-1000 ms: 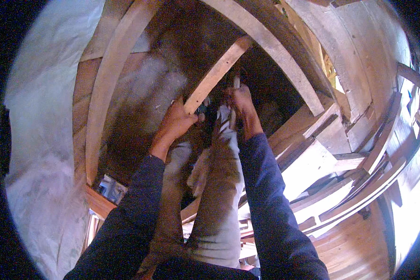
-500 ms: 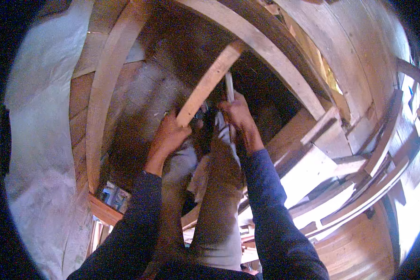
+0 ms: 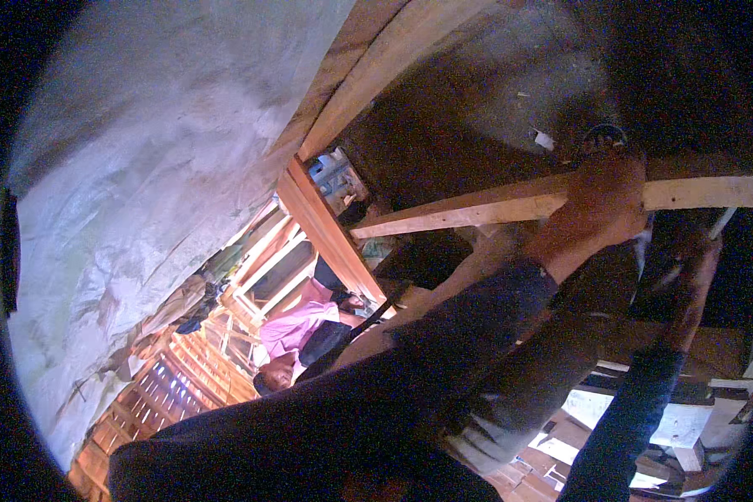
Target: The person assembles a wooden structure by fitting planks into a frame and securing them with a hammer. They also sort through a pile of wooden scraps to select appropriate pieces for the assembly.
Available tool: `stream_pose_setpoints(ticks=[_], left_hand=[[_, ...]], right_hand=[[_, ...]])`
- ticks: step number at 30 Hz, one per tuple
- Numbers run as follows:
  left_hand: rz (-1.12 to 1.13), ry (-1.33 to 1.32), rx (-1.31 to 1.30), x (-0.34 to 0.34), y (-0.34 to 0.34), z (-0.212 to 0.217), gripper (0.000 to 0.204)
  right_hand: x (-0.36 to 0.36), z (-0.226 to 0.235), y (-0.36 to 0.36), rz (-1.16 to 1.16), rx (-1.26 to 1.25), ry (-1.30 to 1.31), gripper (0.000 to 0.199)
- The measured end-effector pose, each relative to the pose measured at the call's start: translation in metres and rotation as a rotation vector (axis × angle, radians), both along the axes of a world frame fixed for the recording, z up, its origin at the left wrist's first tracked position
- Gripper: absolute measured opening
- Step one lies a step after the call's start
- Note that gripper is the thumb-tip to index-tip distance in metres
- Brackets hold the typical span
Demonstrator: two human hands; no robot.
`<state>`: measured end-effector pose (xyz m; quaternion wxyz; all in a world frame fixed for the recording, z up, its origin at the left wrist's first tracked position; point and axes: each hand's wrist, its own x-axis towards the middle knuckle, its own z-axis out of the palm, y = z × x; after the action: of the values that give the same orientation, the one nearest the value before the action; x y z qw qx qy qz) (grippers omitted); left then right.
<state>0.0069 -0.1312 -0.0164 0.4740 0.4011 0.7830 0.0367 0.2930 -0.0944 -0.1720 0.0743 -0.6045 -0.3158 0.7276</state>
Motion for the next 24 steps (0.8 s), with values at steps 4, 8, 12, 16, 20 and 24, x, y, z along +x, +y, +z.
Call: stream_pose_setpoints(ticks=[4, 8, 12, 16, 20, 24], left_hand=[[0.083, -0.038, -0.026, 0.001, -0.007, -0.012, 0.04], [0.057, -0.093, -0.054, -0.012, -0.002, 0.003, 0.046], [0.02, -0.064, -0.025, -0.016, -0.001, 0.011, 0.052], [0.031, -0.057, -0.101, -0.018, 0.003, 0.017, 0.054], [0.004, 0.002, 0.027, -0.002, -0.003, 0.019, 0.055], [-0.005, -0.16, -0.125, -0.012, 0.005, 0.032, 0.058]], right_hand=[[-0.023, -0.007, -0.005, 0.031, 0.093, -0.067, 0.035], [-0.047, 0.017, -0.01, -0.194, 0.028, -0.135, 0.032], [-0.057, 0.032, -0.003, -0.087, 0.032, 0.018, 0.024], [-0.089, 0.071, 0.013, -0.191, -0.038, 0.121, 0.025], [-0.063, 0.069, 0.024, -0.082, -0.045, 0.025, 0.021], [-0.057, 0.073, 0.005, -0.102, -0.081, -0.192, 0.033]])
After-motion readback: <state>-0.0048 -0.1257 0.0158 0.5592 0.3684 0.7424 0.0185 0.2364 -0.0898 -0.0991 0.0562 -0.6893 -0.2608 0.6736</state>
